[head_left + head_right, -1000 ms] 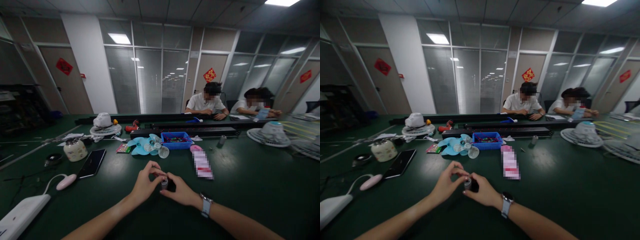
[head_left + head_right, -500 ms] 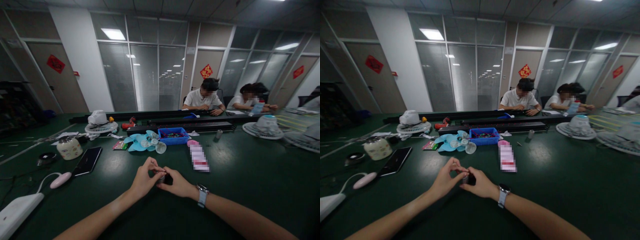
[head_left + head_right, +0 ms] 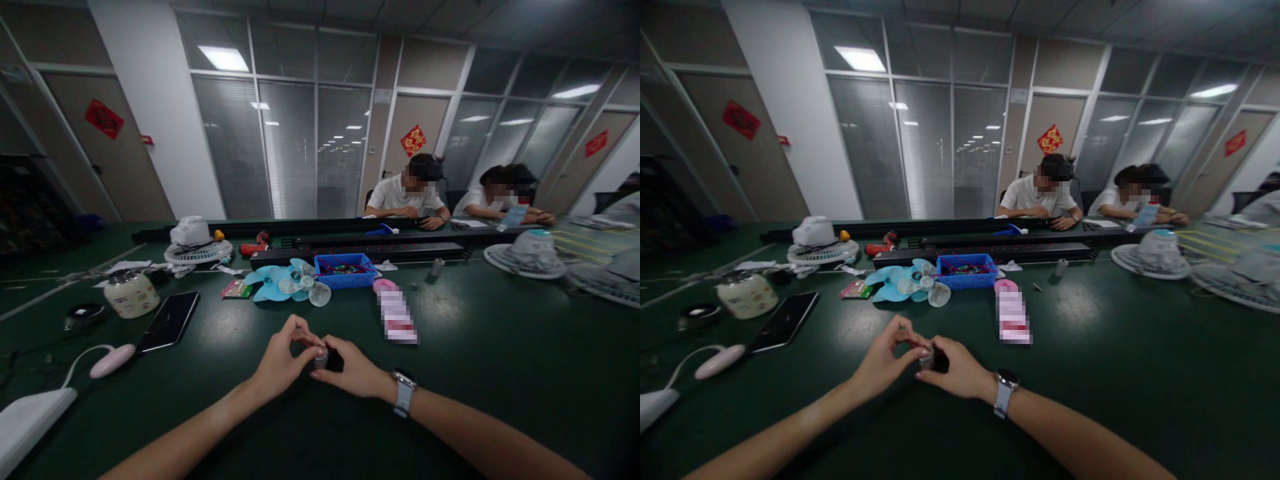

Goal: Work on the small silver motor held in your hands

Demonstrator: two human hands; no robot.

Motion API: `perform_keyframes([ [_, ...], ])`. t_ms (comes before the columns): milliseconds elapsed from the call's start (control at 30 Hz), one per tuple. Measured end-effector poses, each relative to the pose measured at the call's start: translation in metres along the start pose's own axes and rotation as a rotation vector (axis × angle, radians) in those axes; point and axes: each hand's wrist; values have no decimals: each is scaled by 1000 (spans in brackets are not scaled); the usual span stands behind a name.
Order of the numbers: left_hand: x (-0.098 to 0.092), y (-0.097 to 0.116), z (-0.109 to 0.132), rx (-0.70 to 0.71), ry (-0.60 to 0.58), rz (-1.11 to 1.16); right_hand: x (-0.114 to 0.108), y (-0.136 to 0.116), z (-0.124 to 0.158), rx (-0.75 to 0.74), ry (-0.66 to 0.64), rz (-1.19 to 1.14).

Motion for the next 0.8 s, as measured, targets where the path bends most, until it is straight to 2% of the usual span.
perform_keyframes([
  [167, -5, 2, -3, 3, -44, -91, -1, -3, 0, 5, -9, -40],
  [600, -14, 1, -7, 52, -166, -89, 0, -2, 1, -3, 6, -52],
  [800, -12, -1, -8, 34, -145, -56, 0, 0, 0, -22, 8, -40],
])
Point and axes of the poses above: each hand's wrist, its own z-axis away from the middle knuckle, its own x-axis out of the palm, y = z × x, and after that the axes turned 4 degrees about -z, right-handed
